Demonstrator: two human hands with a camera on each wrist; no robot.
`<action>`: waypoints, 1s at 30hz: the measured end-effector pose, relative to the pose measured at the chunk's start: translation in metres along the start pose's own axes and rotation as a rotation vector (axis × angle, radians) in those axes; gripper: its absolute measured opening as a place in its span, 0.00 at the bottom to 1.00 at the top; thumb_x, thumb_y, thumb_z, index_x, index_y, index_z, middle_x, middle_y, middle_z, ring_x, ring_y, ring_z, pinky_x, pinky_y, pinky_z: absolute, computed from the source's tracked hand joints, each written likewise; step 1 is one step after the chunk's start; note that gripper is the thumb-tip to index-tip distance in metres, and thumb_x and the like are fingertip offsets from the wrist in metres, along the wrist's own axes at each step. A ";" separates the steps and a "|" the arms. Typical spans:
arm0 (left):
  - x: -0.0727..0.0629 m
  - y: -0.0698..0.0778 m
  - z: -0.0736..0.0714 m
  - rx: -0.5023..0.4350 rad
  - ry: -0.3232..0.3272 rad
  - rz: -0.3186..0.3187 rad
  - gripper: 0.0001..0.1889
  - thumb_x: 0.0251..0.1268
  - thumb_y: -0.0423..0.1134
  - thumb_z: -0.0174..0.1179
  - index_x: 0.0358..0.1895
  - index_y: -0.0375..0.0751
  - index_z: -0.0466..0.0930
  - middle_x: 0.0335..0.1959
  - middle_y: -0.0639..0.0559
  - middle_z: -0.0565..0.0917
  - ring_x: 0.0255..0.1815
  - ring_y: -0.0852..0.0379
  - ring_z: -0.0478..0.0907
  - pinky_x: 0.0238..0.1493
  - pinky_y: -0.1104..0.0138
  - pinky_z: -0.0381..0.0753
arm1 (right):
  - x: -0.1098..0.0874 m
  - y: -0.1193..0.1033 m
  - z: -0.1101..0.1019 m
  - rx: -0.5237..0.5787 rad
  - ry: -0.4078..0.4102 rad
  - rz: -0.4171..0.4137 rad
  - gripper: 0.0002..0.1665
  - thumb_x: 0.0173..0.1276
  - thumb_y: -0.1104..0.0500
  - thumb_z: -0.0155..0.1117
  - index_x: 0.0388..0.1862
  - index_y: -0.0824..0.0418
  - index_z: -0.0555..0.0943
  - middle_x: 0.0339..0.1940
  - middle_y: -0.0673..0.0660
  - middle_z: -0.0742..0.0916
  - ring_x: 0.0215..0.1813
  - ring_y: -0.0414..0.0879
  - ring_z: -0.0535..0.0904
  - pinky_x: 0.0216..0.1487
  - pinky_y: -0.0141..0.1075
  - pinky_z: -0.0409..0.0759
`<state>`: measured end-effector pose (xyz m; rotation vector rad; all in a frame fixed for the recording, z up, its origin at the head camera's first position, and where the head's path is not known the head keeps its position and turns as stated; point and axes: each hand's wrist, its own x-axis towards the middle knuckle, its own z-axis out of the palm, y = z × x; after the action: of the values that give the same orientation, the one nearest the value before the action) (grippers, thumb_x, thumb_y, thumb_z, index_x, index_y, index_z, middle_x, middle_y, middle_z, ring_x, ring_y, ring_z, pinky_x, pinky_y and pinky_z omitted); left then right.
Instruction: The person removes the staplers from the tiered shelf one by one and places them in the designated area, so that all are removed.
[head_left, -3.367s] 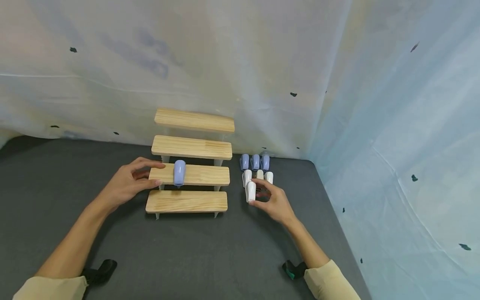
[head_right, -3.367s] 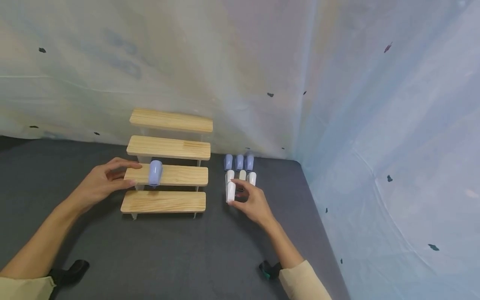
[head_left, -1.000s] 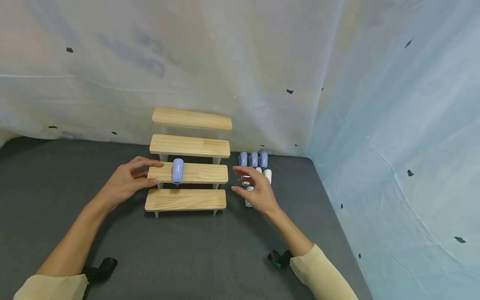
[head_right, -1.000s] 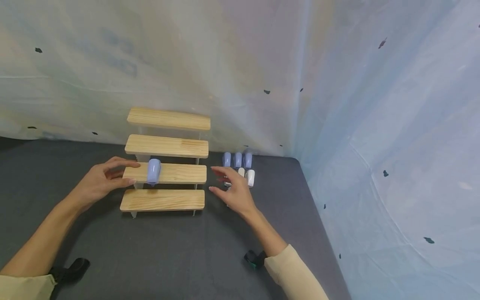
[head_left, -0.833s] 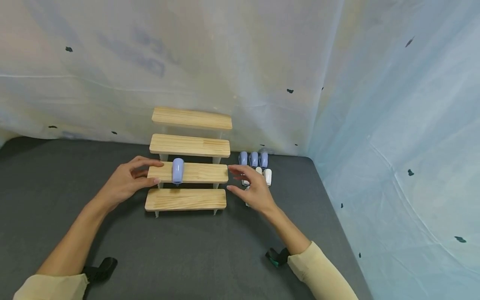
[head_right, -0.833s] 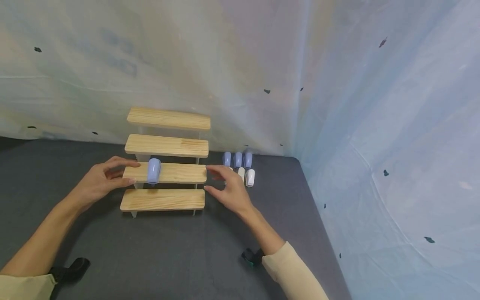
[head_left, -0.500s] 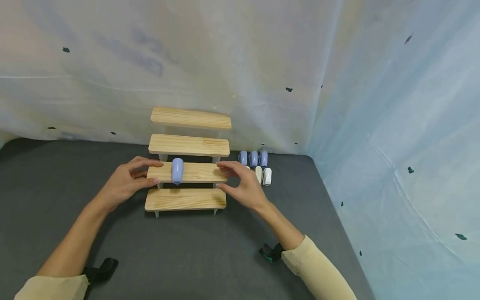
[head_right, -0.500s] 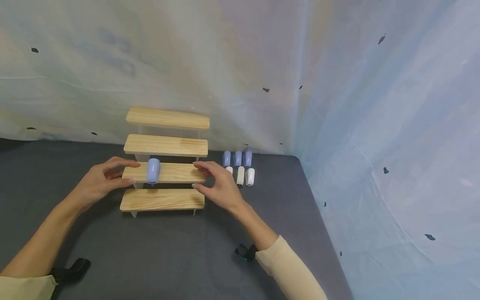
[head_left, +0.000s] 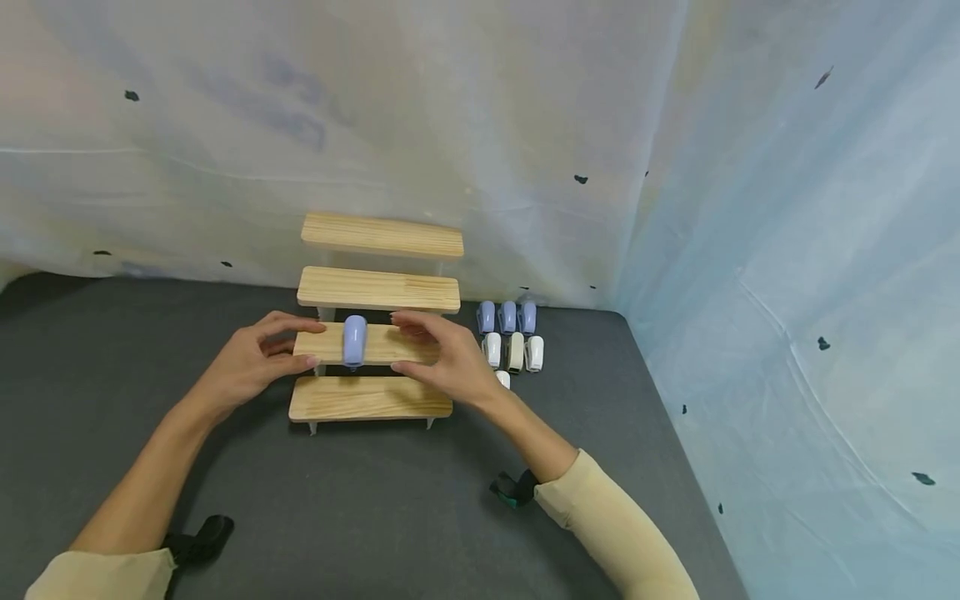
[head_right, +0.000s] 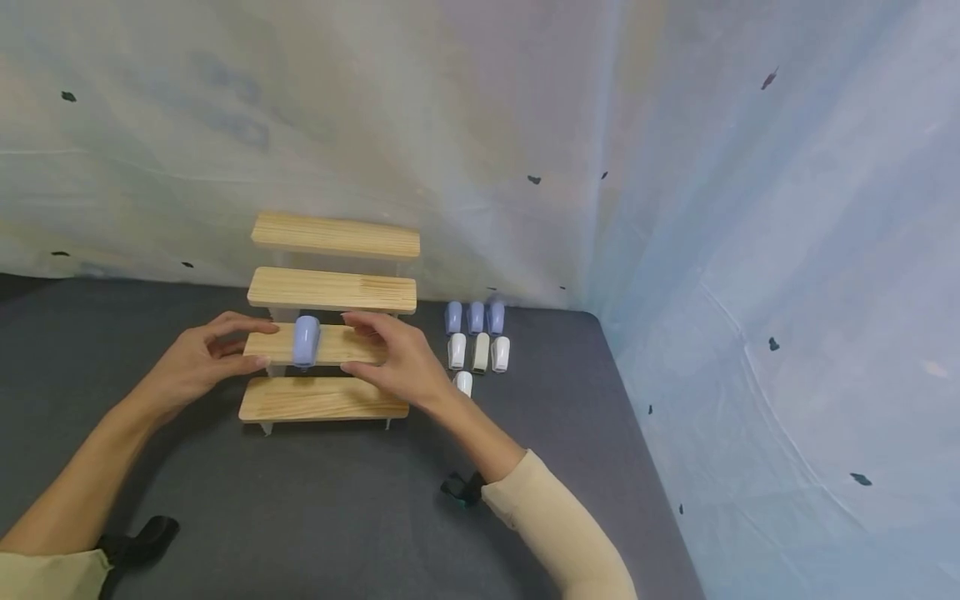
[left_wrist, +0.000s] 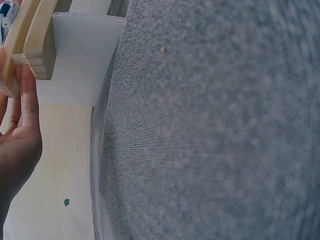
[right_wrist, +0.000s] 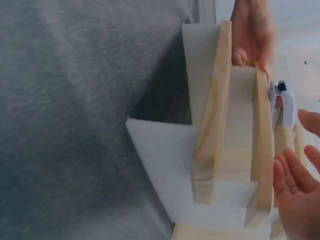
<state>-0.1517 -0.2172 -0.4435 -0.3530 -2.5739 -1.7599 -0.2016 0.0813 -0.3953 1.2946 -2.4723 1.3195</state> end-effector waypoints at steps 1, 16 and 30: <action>0.000 0.001 0.000 0.006 0.000 0.004 0.25 0.67 0.44 0.67 0.65 0.42 0.76 0.58 0.48 0.70 0.63 0.35 0.71 0.46 0.75 0.78 | 0.002 -0.001 0.001 0.005 -0.004 0.003 0.36 0.59 0.63 0.78 0.66 0.63 0.75 0.59 0.58 0.84 0.58 0.48 0.81 0.61 0.32 0.76; 0.000 -0.001 0.002 -0.023 -0.018 0.013 0.24 0.68 0.42 0.66 0.65 0.41 0.75 0.59 0.48 0.70 0.64 0.34 0.71 0.45 0.73 0.81 | 0.019 -0.010 0.019 -0.082 -0.050 0.042 0.37 0.61 0.55 0.77 0.68 0.59 0.74 0.63 0.52 0.82 0.64 0.38 0.75 0.65 0.27 0.69; -0.001 0.001 0.002 -0.011 -0.013 0.013 0.24 0.68 0.42 0.66 0.65 0.41 0.75 0.59 0.48 0.70 0.65 0.33 0.70 0.46 0.75 0.79 | 0.027 -0.012 0.035 -0.219 -0.085 0.078 0.43 0.59 0.46 0.77 0.71 0.52 0.72 0.64 0.50 0.80 0.63 0.42 0.75 0.64 0.32 0.71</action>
<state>-0.1507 -0.2157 -0.4436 -0.3818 -2.5658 -1.7741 -0.2001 0.0355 -0.3983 1.2393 -2.6593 0.9911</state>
